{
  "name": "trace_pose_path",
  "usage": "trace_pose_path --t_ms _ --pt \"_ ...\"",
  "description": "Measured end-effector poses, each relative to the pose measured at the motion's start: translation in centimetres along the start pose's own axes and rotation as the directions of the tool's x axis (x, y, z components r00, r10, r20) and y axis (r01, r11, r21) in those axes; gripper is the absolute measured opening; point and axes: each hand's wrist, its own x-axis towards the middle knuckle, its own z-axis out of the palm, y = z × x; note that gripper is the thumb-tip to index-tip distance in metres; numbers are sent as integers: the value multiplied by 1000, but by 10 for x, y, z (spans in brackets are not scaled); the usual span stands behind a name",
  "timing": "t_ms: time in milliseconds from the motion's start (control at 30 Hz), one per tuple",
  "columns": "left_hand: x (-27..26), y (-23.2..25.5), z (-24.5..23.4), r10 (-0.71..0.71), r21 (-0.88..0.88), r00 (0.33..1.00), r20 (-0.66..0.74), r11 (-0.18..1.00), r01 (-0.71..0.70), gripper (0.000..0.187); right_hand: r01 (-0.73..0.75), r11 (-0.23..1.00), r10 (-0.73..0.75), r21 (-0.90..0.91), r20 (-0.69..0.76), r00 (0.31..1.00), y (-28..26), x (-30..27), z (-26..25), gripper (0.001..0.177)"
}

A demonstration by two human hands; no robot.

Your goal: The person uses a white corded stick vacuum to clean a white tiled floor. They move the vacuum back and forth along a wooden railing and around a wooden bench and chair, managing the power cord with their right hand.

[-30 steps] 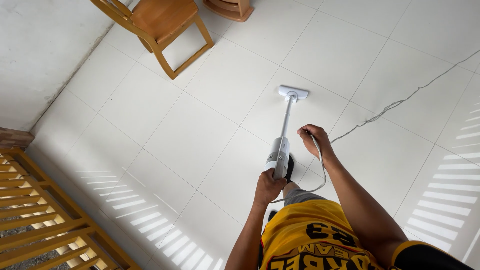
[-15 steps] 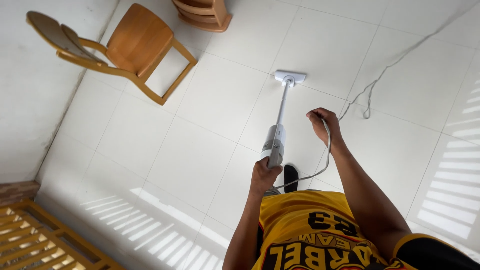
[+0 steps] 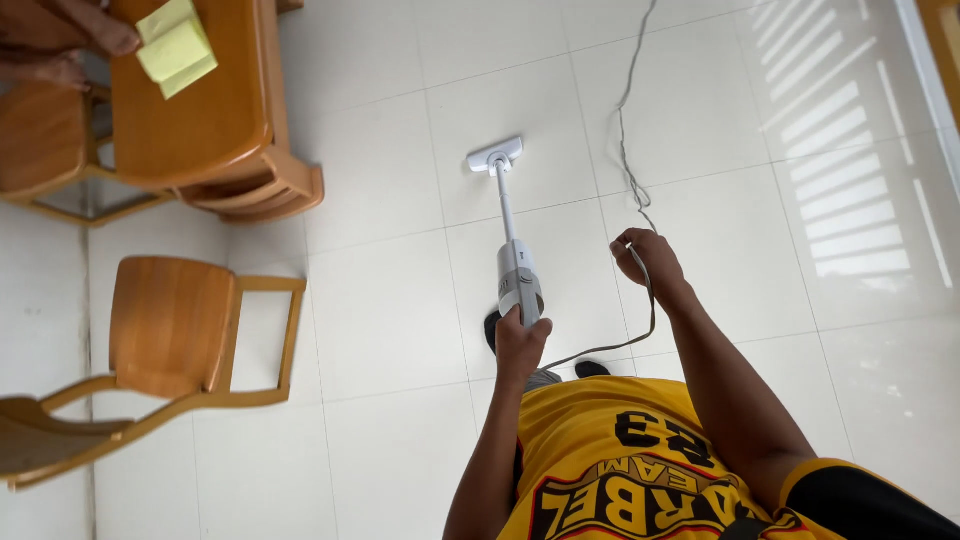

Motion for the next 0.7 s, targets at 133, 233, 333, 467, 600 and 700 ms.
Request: trace_pose_path --t_ms 133,233,333,467,600,700 --pt "38 30 -29 28 131 994 103 991 -41 21 -69 997 72 41 -67 995 -38 13 -2 33" --pt "51 33 -49 3 210 978 210 976 -48 24 -124 989 131 77 -85 988 -60 8 8 33" --pt "72 48 -74 -28 307 967 255 950 -53 24 -154 980 167 127 -104 980 -82 17 16 33" --pt "107 57 -99 -3 294 964 267 953 -79 23 -204 966 224 159 -119 967 -92 37 32 33" --pt "143 80 -108 37 283 956 290 951 -123 24 -242 951 272 194 -150 950 -101 51 34 32" --pt "184 84 -101 54 287 954 294 947 -142 26 -253 946 291 205 -182 939 -109 71 22 33"
